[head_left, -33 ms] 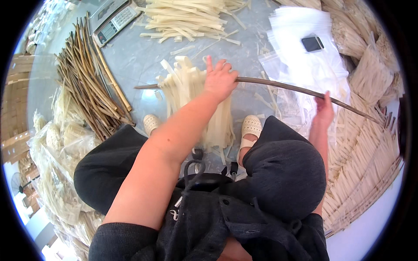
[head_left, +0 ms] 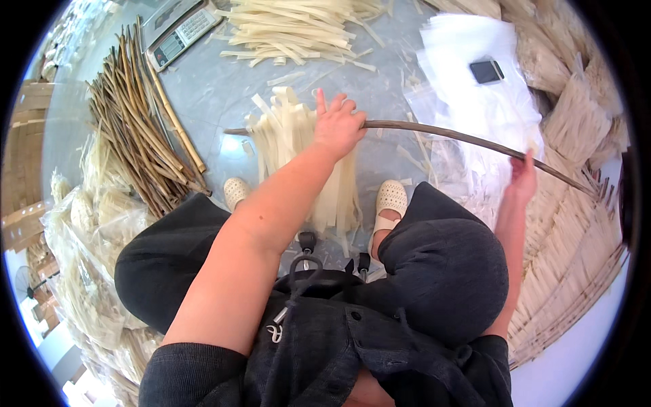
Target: The person threads long white strips onto a slotted bamboo stick and then gathers them into a bundle.
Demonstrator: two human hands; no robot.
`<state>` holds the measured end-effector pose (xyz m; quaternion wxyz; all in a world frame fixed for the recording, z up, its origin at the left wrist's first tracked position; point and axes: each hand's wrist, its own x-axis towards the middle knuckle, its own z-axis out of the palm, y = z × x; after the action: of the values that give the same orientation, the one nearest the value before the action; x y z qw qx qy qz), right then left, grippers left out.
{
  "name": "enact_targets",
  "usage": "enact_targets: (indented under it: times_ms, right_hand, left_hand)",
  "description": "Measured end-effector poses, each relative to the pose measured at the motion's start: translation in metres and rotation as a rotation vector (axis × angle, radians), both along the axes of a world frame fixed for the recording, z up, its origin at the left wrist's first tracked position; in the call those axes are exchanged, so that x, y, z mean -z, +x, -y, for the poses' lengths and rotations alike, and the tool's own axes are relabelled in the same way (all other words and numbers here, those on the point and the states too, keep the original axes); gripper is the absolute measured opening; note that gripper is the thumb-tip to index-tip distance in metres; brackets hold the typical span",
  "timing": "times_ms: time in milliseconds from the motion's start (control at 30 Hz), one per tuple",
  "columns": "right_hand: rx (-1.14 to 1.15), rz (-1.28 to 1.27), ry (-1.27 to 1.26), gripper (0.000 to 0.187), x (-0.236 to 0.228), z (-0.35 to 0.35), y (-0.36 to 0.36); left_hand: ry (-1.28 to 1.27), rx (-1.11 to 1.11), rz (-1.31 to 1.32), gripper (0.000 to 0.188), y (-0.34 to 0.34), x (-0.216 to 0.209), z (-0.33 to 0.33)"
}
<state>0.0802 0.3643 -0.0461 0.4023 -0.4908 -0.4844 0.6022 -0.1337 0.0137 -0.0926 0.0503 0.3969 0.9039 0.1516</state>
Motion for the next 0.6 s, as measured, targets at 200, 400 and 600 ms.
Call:
enact_targets:
  times_ms: [200, 400, 600]
  right_hand:
    - [0.112, -0.104, 0.170, 0.029, -0.069, -0.110, 0.038]
    - [-0.719, -0.238, -0.262, 0.019, -0.023, 0.131, -0.069]
    - [-0.502, -0.098, 0.111, 0.019, -0.052, 0.100, -0.068]
  left_hand:
    - [0.088, -0.084, -0.007, 0.017, 0.002, -0.002, 0.010]
    - [0.058, -0.108, 0.089, 0.020, 0.004, -0.009, 0.014]
    - [0.050, -0.156, 0.036, 0.020, -0.012, 0.005, 0.033]
